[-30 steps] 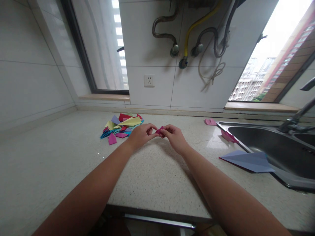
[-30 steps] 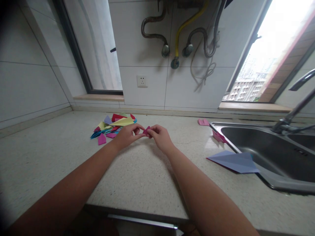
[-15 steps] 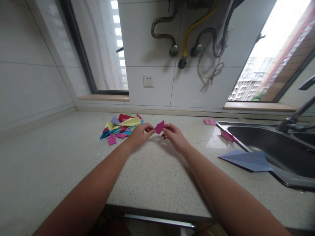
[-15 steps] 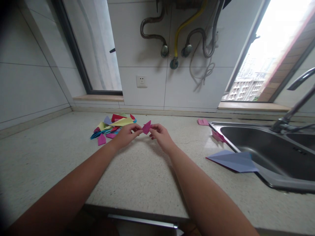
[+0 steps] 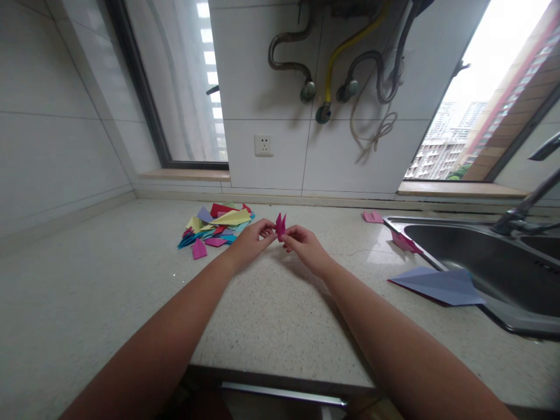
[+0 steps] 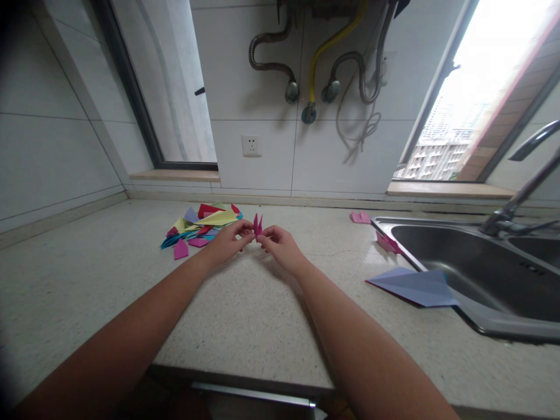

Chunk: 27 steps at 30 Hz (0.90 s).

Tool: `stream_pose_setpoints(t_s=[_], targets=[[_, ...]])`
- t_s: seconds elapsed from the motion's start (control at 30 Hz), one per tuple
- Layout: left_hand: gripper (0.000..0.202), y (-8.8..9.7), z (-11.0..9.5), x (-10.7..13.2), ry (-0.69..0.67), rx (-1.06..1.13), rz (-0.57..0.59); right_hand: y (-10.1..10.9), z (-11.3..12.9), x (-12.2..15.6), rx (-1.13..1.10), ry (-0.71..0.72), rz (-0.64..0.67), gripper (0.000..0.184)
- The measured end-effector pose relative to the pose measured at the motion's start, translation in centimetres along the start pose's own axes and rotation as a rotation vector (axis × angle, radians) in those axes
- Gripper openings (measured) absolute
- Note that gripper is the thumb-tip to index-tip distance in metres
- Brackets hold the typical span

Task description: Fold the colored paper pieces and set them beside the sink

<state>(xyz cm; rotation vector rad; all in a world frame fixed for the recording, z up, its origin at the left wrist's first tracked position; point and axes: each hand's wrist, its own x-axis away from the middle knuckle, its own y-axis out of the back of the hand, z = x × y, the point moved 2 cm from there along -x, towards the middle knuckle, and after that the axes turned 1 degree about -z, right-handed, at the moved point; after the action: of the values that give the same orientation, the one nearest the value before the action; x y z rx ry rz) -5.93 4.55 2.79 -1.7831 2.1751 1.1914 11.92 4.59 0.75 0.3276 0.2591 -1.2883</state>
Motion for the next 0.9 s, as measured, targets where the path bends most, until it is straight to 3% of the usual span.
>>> stream_pose_setpoints(t_s=[0.33,0.47,0.67,0.77,0.9], targets=[[0.04,-0.25,-0.2,0.23,0.112,0.044,0.149,0.32,-0.94,-0.3,0.116,0.036,-0.031,0.03],[0.042,-0.11,-0.24,0.23,0.13,0.071,0.118,0.25,-0.83,-0.18,0.213,0.039,-0.029,0.03],[0.032,-0.05,-0.17,-0.03,0.107,0.076,0.044,-0.2,-0.11,0.17,0.316,0.197,-0.047,0.025],[0.03,0.1,0.03,-0.18,0.121,0.109,-0.001,-0.38,-0.17,0.09,0.229,0.177,-0.044,0.026],[0.032,0.05,0.13,-0.22,0.146,0.172,0.029,-0.17,-0.58,-0.31,0.052,0.099,-0.086,0.027]])
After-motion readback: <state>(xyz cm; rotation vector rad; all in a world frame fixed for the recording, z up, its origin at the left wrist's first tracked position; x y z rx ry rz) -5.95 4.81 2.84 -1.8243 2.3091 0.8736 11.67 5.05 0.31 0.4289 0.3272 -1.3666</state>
